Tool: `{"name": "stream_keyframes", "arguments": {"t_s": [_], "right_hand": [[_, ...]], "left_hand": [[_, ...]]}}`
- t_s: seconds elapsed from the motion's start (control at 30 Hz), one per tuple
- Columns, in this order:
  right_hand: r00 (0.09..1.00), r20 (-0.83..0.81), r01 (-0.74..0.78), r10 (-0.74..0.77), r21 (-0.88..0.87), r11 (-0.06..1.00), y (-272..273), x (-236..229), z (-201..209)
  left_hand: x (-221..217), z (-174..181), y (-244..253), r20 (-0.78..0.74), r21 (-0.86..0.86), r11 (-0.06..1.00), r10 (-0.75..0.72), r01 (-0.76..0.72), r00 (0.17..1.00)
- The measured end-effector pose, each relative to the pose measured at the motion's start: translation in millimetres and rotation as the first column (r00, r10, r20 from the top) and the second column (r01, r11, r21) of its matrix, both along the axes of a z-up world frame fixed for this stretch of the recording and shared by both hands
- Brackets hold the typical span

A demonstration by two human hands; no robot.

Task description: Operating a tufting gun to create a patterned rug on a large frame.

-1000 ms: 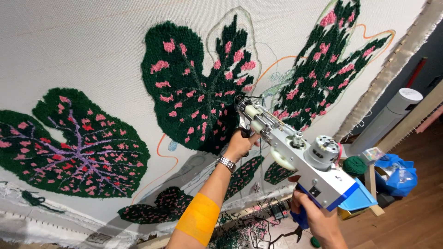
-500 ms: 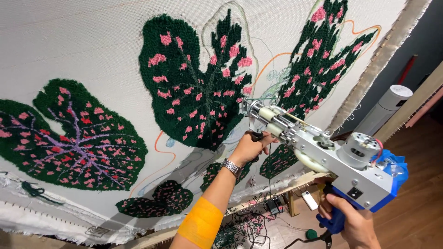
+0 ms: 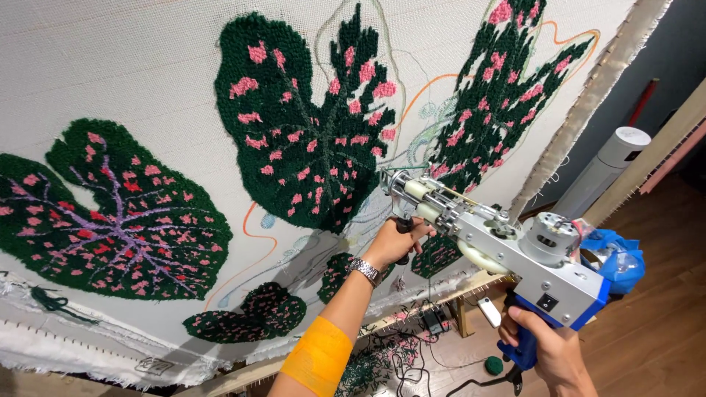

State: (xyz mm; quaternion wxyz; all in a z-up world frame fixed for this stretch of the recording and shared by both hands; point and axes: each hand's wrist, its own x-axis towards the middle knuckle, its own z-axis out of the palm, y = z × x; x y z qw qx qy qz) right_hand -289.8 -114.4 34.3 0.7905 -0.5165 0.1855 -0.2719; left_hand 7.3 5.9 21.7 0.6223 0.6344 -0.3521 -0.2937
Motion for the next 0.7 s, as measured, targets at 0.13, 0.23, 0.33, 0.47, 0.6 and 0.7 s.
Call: {"name": "stream_keyframes", "arguments": {"t_s": [0.13, 0.23, 0.33, 0.47, 0.6, 0.7], "right_hand": [[1.000, 0.000, -0.006, 0.006, 0.006, 1.000, 3, 3, -1], [1.000, 0.016, -0.006, 0.006, 0.011, 1.000, 3, 5, -5], [1.000, 0.002, -0.014, 0.014, 0.016, 1.000, 3, 6, -6], [1.000, -0.004, -0.026, 0.026, 0.013, 1.000, 5, 10, -5], [1.000, -0.031, -0.003, 0.004, 0.023, 1.000, 7, 13, -5], [0.999, -0.040, -0.006, 0.007, 0.032, 0.999, 10, 19, -1]], "left_hand": [[5, -15, -2, -0.011, -0.024, 1.000, 0.004, -0.004, 1.000], [5, -18, -1, 0.018, -0.004, 1.000, 0.015, -0.015, 1.000], [9, -27, -2, -0.009, -0.028, 1.000, 0.007, -0.008, 1.000], [11, -27, 0, -0.007, -0.016, 1.000, 0.014, -0.014, 1.000], [14, -24, 0, -0.001, -0.026, 1.000, 0.017, -0.017, 1.000], [12, -13, 2, 0.012, 0.045, 0.997, 0.061, -0.062, 0.998]]}}
